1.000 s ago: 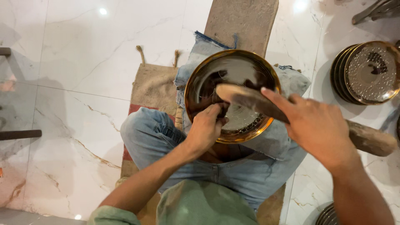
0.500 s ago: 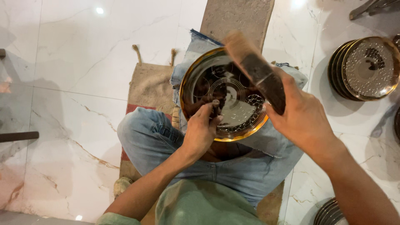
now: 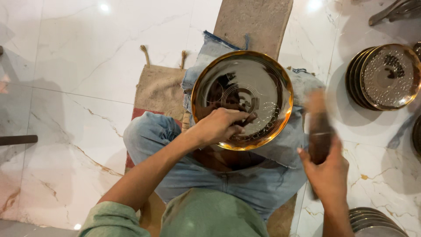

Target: The person sits cross-legged on the floor with a brass plate resting on their lap. They hold a punch against the plate's surface with one hand and strike it with a wooden mallet held in the other hand, working repeatedly around the plate's embossed pattern.

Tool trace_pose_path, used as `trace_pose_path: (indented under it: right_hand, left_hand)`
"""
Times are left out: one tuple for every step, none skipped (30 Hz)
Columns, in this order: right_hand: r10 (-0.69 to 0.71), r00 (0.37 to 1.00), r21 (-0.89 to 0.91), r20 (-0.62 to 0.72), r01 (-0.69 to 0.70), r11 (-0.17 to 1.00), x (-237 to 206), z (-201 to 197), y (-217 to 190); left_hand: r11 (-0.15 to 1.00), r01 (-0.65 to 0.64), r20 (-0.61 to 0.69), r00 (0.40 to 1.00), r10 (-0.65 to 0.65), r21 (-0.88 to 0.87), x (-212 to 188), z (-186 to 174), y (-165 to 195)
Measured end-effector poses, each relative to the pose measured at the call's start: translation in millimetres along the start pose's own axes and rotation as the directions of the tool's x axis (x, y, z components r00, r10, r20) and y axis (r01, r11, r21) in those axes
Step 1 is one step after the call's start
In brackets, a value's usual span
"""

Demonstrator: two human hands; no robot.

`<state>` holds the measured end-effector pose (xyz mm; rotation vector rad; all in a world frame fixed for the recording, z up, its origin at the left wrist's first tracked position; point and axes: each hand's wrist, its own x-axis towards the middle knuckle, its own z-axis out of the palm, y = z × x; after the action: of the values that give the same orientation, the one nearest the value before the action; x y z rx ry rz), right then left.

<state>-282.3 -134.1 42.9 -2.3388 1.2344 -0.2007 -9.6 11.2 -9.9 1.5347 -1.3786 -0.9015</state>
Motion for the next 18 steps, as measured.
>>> trace_pose_path:
  right_hand:
    - [0.024,0.993,0.237,-0.114,0.004,0.972,0,3,1]
    - [0.019,1.000,0.092,-0.008,-0.018,0.996,2,4,2]
    - [0.029,0.995,-0.056,0.095,-0.024,0.998,4,5,1]
    - [0.057,0.979,-0.205,0.194,-0.016,0.979,7,5,-1]
    - [0.053,0.983,-0.136,0.176,-0.029,0.990,9,4,-4]
    - [0.047,0.986,-0.064,0.157,-0.038,0.997,11,2,-8]
    - [0.042,0.989,0.005,0.142,-0.043,0.999,13,0,-13]
    - [0.036,0.978,-0.158,0.207,-0.003,0.987,12,-4,-17]
    - [0.034,0.963,-0.310,0.269,0.053,0.949,11,-9,-21]
    - [0.042,0.944,-0.450,0.327,0.117,0.885,10,-11,-25]
    - [-0.128,0.974,-0.364,0.187,0.189,0.912,9,-12,-27]
    - [-0.274,0.961,-0.291,0.023,0.269,0.918,7,-12,-28]
    - [-0.397,0.905,-0.234,-0.150,0.358,0.904,6,-11,-28]
    - [-0.293,0.921,0.077,-0.259,0.322,0.944,5,-8,-25]
    - [-0.154,0.933,0.385,-0.325,0.279,0.880,3,0,-23]
    - [-0.002,0.939,0.654,-0.345,0.242,0.717,2,7,-19]
    - [-0.047,0.980,0.668,-0.194,0.167,0.725,3,11,-12]
    - [-0.089,0.995,0.670,-0.046,0.097,0.736,3,17,-6]
  left_hand:
    - [1.000,0.020,0.032,0.999,-0.020,0.016,0,0,1]
    - [0.999,0.038,0.063,0.997,-0.040,0.038,0,-1,2]
    - [0.997,0.053,0.093,0.994,-0.059,0.062,0,-2,3]
    - [0.998,0.036,0.078,0.996,-0.040,0.057,0,-3,4]
    - [0.999,0.017,0.069,0.997,-0.020,0.051,0,-3,5]
    - [0.999,-0.002,0.057,0.998,-0.001,0.047,0,-3,6]
    - [0.996,0.030,0.049,0.998,-0.034,0.079,0,-4,7]
    - [0.992,0.065,0.040,0.997,-0.070,0.110,-1,-3,8]
    - [0.984,0.100,0.023,0.994,-0.104,0.145,-1,-4,9]
    - [0.993,0.089,-0.031,0.996,-0.086,0.083,-2,-3,10]
    - [0.997,0.071,-0.076,0.995,-0.070,0.021,-3,0,11]
    - [0.998,0.050,-0.120,0.991,-0.055,-0.042,-3,2,12]
    - [0.998,0.058,-0.099,0.993,-0.060,-0.024,-1,4,12]
    - [0.998,0.070,-0.077,0.995,-0.071,-0.008,0,6,12]
    - [0.996,0.085,-0.053,0.995,-0.085,0.006,0,8,12]
    - [0.996,0.083,-0.036,0.996,-0.082,0.024,1,10,11]
    - [0.996,0.073,-0.021,0.997,-0.072,0.049,5,11,10]
    - [0.996,0.055,-0.005,0.998,-0.055,0.076,8,11,9]
